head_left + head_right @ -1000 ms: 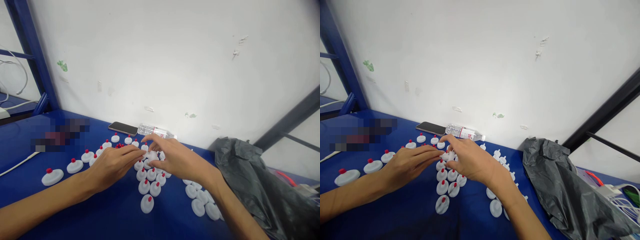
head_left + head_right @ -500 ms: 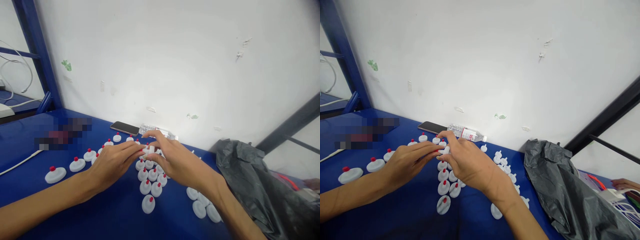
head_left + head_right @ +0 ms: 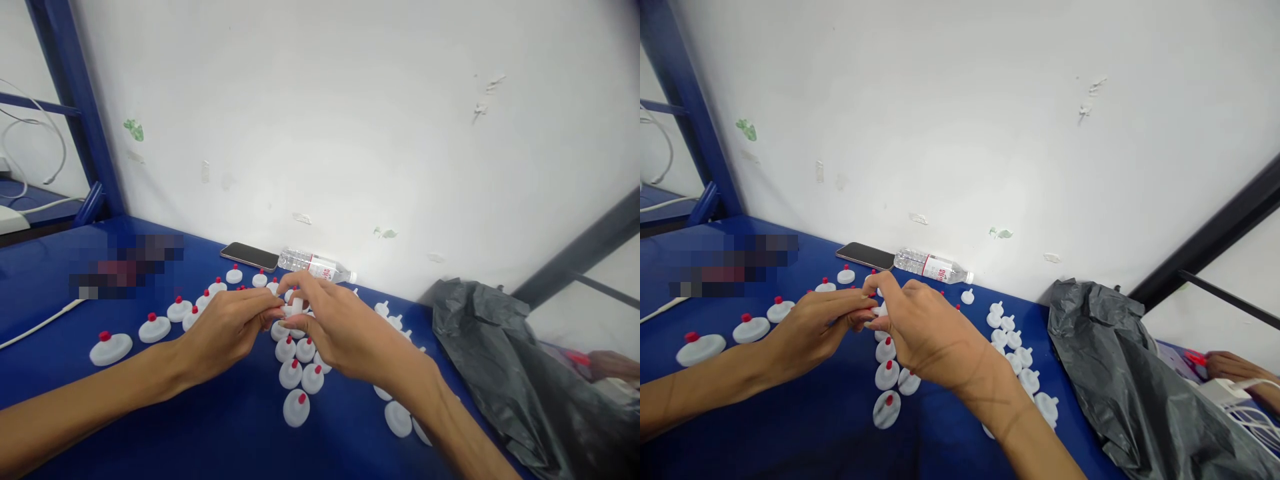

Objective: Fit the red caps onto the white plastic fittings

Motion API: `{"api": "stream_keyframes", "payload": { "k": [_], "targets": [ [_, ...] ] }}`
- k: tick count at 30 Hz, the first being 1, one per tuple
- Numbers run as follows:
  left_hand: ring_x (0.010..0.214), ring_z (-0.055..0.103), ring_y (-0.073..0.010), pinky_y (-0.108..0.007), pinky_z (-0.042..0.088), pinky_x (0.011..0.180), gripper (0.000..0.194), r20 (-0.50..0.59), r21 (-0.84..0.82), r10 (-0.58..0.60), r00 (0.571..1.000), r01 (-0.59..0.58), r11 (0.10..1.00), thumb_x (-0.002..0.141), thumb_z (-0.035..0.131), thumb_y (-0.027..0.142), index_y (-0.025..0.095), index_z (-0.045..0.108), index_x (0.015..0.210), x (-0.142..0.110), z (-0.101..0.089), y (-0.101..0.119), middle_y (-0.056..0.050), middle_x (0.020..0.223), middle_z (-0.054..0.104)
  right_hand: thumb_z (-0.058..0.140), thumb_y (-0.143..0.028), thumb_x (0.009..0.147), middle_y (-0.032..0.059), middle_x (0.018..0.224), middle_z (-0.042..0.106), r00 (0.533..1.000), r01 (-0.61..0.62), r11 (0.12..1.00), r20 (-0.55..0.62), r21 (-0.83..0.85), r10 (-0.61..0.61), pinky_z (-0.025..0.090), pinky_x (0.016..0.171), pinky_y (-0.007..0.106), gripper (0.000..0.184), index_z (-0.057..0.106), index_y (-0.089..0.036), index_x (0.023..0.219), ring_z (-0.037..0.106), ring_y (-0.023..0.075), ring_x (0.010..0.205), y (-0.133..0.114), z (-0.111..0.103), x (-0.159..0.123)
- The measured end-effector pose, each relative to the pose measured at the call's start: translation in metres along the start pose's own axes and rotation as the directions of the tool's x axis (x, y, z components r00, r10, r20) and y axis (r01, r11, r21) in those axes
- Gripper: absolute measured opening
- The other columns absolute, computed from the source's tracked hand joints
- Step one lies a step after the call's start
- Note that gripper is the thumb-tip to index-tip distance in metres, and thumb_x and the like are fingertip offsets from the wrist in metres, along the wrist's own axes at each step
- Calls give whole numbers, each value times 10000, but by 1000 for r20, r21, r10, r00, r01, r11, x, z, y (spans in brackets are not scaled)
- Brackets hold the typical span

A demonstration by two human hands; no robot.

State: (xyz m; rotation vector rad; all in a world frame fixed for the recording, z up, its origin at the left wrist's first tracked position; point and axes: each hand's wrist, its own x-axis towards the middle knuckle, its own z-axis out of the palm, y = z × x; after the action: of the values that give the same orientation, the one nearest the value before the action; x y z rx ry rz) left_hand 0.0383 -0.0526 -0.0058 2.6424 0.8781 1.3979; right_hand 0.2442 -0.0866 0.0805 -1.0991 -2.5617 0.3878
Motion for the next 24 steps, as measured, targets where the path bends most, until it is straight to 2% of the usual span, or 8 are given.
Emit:
{"api": "stream_keyframes", "payload": {
  "k": [4,7,10,12,17,21,24],
  "targets": [
    [650,628,-124,-247,450,578,261,55,145,-65,996,56,988,1034,427,299,226,666,960,3,2,-4,30,769,690,519,-152,972,80,1227,666,998,60,990,-27,-129,-64,509,940,391,392,471,-231,1353,622,230,1116,11,3,5],
    [765,649,-160,-274,461,622,285,65,335,-83,994,57,940,1038,407,314,232,678,1015,5,1,-9,-1,866,706,525,-186,976,55,1191,701,993,68,979,-84,-191,-85,472,996,392,274,601,-230,1236,610,225,1145,29,5,11],
    [908,624,-221,-303,463,645,272,100,514,-144,985,73,855,1024,408,273,216,674,1020,5,-2,-14,-47,922,684,558,-221,964,32,1070,725,980,-49,976,-197,-211,7,487,924,351,156,669,-227,1073,648,201,1027,51,5,17],
    [958,586,-257,-336,472,695,264,158,575,-193,968,68,815,1010,418,252,190,672,969,4,-3,-16,-79,922,662,599,-260,948,21,1020,716,962,-127,970,-264,-209,69,492,860,325,105,674,-229,1013,657,187,950,65,6,19],
    [899,548,-283,-419,452,805,288,311,649,-268,912,2,761,987,428,212,171,679,852,-1,0,-18,-113,881,644,618,-331,932,50,1026,683,895,-294,921,-413,-254,172,473,811,320,134,694,-232,980,651,201,919,93,9,20],
    [943,559,-306,-417,451,787,234,337,686,-367,867,41,727,963,468,195,155,697,936,-7,4,-21,-146,972,636,581,-305,943,2,839,726,881,-375,906,-379,-194,284,477,741,293,140,703,-243,975,674,178,776,103,13,21],
    [951,569,-316,-424,458,781,230,350,694,-400,847,52,718,955,470,188,157,696,986,-8,5,-22,-155,997,627,577,-269,938,-5,846,765,885,-382,909,-349,-165,309,500,753,271,151,712,-243,1000,709,168,791,108,17,21]
  ]
}}
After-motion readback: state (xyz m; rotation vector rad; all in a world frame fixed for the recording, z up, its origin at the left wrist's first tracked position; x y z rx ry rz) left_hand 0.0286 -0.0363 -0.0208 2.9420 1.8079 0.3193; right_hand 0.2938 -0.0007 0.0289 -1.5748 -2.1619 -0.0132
